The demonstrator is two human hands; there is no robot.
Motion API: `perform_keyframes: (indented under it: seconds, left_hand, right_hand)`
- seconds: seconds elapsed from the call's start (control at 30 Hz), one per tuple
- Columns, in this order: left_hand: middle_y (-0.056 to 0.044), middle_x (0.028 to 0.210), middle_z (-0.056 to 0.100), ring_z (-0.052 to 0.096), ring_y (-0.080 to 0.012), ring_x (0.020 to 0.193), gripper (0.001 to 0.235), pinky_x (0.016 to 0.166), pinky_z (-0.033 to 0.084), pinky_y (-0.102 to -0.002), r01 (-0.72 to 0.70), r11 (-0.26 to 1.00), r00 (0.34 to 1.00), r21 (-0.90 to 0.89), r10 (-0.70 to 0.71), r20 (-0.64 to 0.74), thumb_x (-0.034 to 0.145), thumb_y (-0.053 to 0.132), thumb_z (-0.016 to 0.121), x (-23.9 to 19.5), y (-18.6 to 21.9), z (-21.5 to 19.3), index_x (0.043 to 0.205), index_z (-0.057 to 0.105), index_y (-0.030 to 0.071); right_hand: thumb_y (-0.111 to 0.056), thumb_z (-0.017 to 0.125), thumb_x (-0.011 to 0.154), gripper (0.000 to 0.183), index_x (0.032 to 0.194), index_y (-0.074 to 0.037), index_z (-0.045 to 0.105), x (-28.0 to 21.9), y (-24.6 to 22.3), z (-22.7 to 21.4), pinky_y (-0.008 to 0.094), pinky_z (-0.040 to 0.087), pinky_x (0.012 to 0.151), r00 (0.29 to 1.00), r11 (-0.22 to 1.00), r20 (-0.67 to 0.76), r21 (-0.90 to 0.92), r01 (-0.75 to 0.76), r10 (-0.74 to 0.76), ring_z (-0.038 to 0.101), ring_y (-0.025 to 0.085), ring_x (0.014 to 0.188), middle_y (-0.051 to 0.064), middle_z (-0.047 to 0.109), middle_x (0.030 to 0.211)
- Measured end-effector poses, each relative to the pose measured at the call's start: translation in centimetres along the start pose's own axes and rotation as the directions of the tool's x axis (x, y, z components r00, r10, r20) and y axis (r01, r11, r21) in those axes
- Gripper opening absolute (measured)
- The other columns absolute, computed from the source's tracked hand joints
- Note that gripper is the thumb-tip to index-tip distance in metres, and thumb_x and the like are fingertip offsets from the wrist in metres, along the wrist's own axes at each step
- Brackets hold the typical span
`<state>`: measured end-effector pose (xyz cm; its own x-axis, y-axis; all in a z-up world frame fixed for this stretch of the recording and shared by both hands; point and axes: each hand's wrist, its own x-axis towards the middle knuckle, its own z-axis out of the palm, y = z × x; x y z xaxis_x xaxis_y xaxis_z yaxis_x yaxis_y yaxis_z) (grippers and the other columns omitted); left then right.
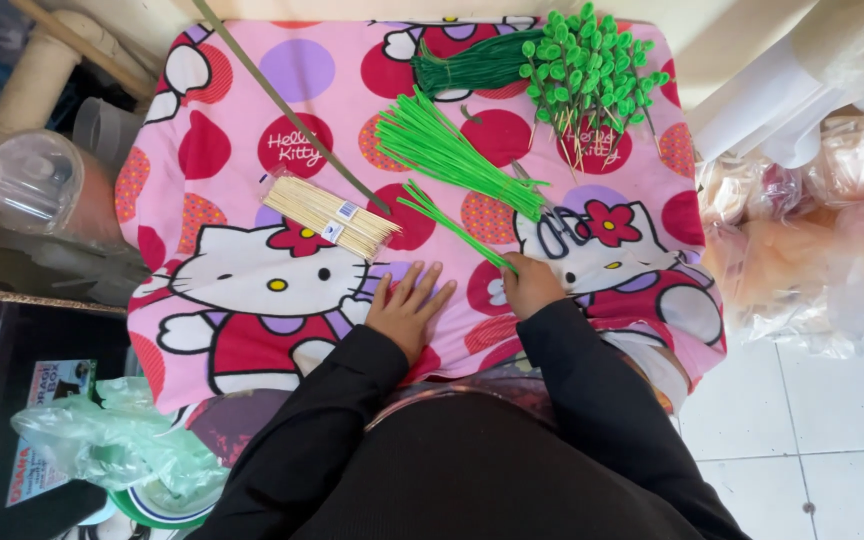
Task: Assembling green plastic leafy stems into a bundle by hand and trimming with scissors.
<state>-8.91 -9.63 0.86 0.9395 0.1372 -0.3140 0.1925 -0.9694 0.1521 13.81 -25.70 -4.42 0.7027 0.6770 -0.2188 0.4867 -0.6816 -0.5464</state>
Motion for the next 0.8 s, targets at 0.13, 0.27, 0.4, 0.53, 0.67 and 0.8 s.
perform_keyframes:
  seconds: [0.13, 0.27, 0.4, 0.53, 0.67, 0.8]
  left_hand:
    - [0.001, 0.175, -0.005, -0.007, -0.0295, 0.16, 0.083, 0.123, 0.005, -0.06, 0.018, 1.0, 1.0, 0.011, -0.017, -0.018, 0.1, 0.03, 0.056, -0.8, 0.1, 0.6, 0.166, 0.006, 0.037]
    - [0.001, 0.175, -0.01, -0.01, -0.0313, 0.16, 0.08, 0.122, 0.005, -0.064, 0.04, 0.998, 0.999, 0.047, -0.041, 0.02, 0.101, 0.028, 0.054, -0.9, 0.3, 0.7, 0.166, 0.008, 0.036]
    - [0.001, 0.175, -0.01, -0.01, -0.0318, 0.16, 0.078, 0.12, 0.006, -0.067, 0.062, 0.998, 0.998, 0.025, -0.062, 0.03, 0.1, 0.023, 0.052, -0.4, 0.8, 0.6, 0.165, 0.011, 0.039]
    - [-0.003, 0.175, -0.01, -0.012, -0.0348, 0.159, 0.084, 0.119, 0.004, -0.07, 0.076, 0.997, 0.996, 0.031, -0.077, 0.038, 0.097, 0.038, 0.061, -0.7, 1.6, 0.1, 0.166, 0.013, 0.035]
    - [0.003, 0.166, 0.021, 0.007, -0.0249, 0.157, 0.049, 0.11, 0.02, -0.07, 0.149, 0.959, 0.983, -0.24, -0.169, -0.065, 0.103, 0.033, 0.046, 0.3, 2.1, 0.1, 0.152, 0.039, 0.033]
    - [-0.012, 0.147, 0.06, 0.046, -0.0286, 0.146, 0.059, 0.112, 0.042, -0.056, 0.119, 0.213, 0.929, -0.97, -0.368, 0.033, 0.106, 0.056, 0.039, 6.0, 2.4, -0.1, 0.137, 0.066, 0.015]
  right_hand:
    - [-0.025, 0.051, 0.104, 0.026, 0.123, -0.021, 0.069, 0.9, 0.7, 0.6, 0.049, 0.059, 0.086, 1.0, 0.999, 0.016, -0.044, -0.01, 0.011, 0.074, 0.033, 0.095, 0.01, 0.076, 0.089]
    - [-0.029, 0.051, 0.103, 0.025, 0.116, -0.018, 0.069, 0.5, -0.1, -0.2, 0.049, 0.058, 0.09, 0.999, 0.999, 0.043, -0.043, -0.024, 0.025, 0.072, 0.035, 0.102, 0.01, 0.076, 0.09]
    - [-0.034, 0.047, 0.106, 0.033, 0.104, -0.01, 0.07, -0.9, -2.2, -1.6, 0.054, 0.056, 0.09, 0.999, 0.998, 0.051, -0.056, 0.022, -0.019, 0.07, 0.041, 0.103, 0.019, 0.073, 0.093]
    - [-0.033, 0.046, 0.108, 0.033, 0.102, -0.01, 0.069, -2.0, -1.6, -0.3, 0.052, 0.055, 0.092, 0.999, 0.997, 0.021, -0.074, 0.033, -0.032, 0.07, 0.039, 0.103, 0.017, 0.07, 0.093]
    - [-0.018, 0.047, 0.106, 0.027, 0.107, 0.0, 0.067, -2.9, -1.9, 0.8, 0.05, 0.055, 0.09, 0.949, 0.945, -0.074, -0.141, 0.296, -0.308, 0.068, 0.044, 0.099, 0.022, 0.066, 0.093]
    - [-0.005, 0.049, 0.099, 0.02, 0.109, 0.001, 0.065, -5.3, -5.7, 0.2, 0.045, 0.056, 0.085, 0.875, 0.895, -0.189, -0.127, 0.427, -0.445, 0.067, 0.041, 0.094, 0.019, 0.065, 0.092]
